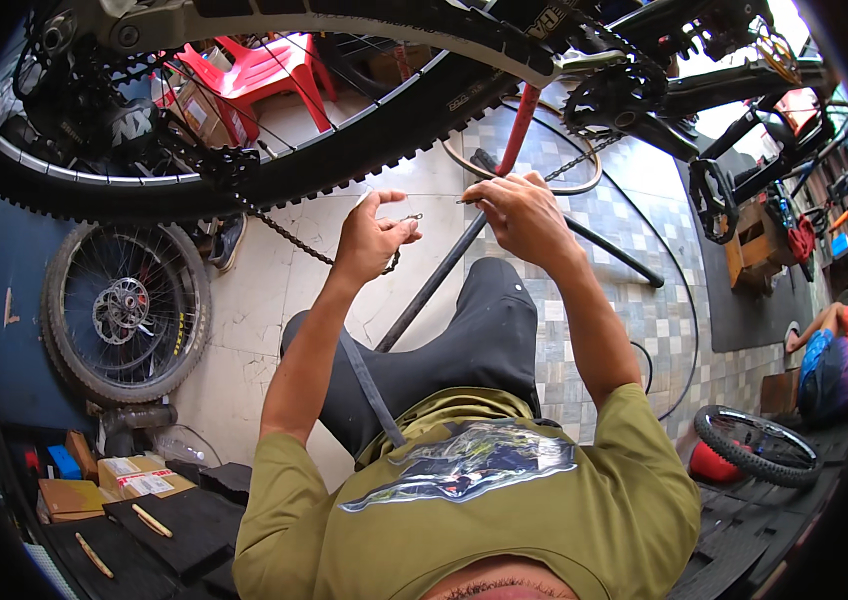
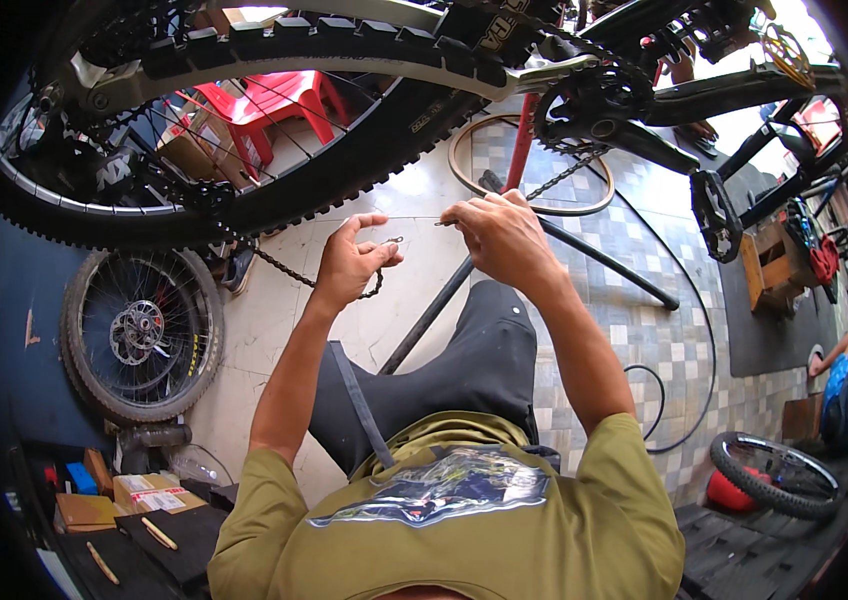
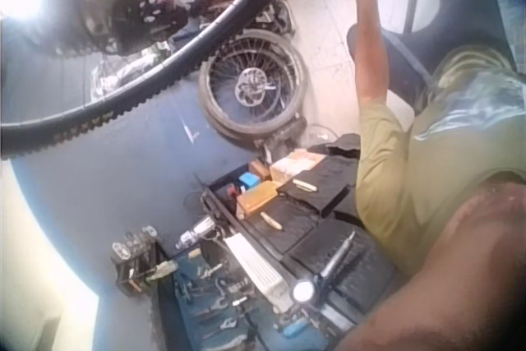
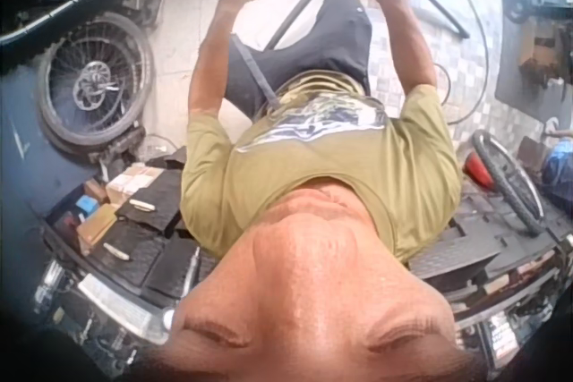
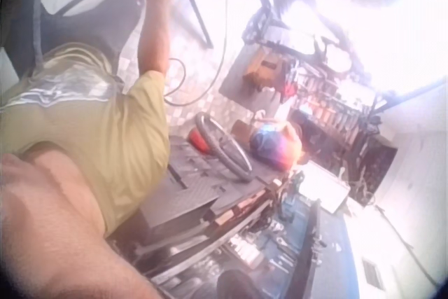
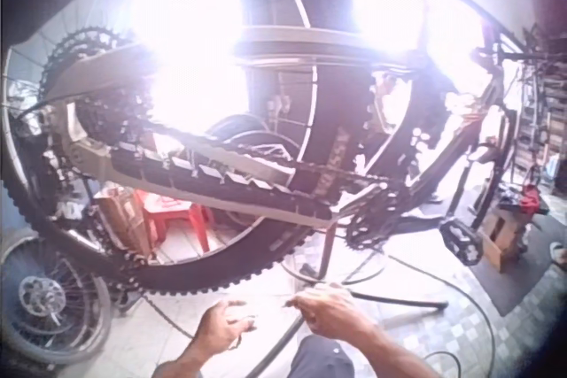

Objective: The person removes a bicycle chain, uses a hammer and vise to adjust a link, then routes the chain through the rear derailleur and around the crankset. They use a chain tool to connect the chain ends and complete the installation.

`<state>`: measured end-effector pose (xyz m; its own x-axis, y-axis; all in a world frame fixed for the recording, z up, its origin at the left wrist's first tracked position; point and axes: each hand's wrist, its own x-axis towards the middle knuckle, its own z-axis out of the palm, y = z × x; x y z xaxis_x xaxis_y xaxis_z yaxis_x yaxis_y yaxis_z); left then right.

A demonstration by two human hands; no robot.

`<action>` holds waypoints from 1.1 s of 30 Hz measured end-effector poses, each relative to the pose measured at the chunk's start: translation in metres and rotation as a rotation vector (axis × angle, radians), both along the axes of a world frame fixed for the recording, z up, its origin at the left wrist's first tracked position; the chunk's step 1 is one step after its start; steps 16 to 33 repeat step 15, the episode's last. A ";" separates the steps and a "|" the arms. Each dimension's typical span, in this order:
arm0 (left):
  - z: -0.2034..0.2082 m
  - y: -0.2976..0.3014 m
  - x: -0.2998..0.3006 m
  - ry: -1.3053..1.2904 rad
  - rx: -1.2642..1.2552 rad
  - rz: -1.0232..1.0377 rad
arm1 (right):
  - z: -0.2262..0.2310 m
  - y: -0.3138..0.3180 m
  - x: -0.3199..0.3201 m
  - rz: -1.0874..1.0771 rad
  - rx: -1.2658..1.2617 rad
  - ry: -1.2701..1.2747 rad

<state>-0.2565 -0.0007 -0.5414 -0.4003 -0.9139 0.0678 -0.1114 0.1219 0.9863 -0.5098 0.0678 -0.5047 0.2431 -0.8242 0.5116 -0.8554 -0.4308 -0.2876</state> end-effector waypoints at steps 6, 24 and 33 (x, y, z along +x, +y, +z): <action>0.004 -0.003 -0.028 0.028 -0.196 0.045 | 0.010 -0.012 0.000 -0.009 0.018 -0.040; 0.011 0.000 -0.051 0.030 -0.167 0.084 | 0.021 -0.013 0.001 0.011 0.083 -0.077; 0.011 0.000 -0.051 0.030 -0.167 0.084 | 0.021 -0.013 0.001 0.011 0.083 -0.077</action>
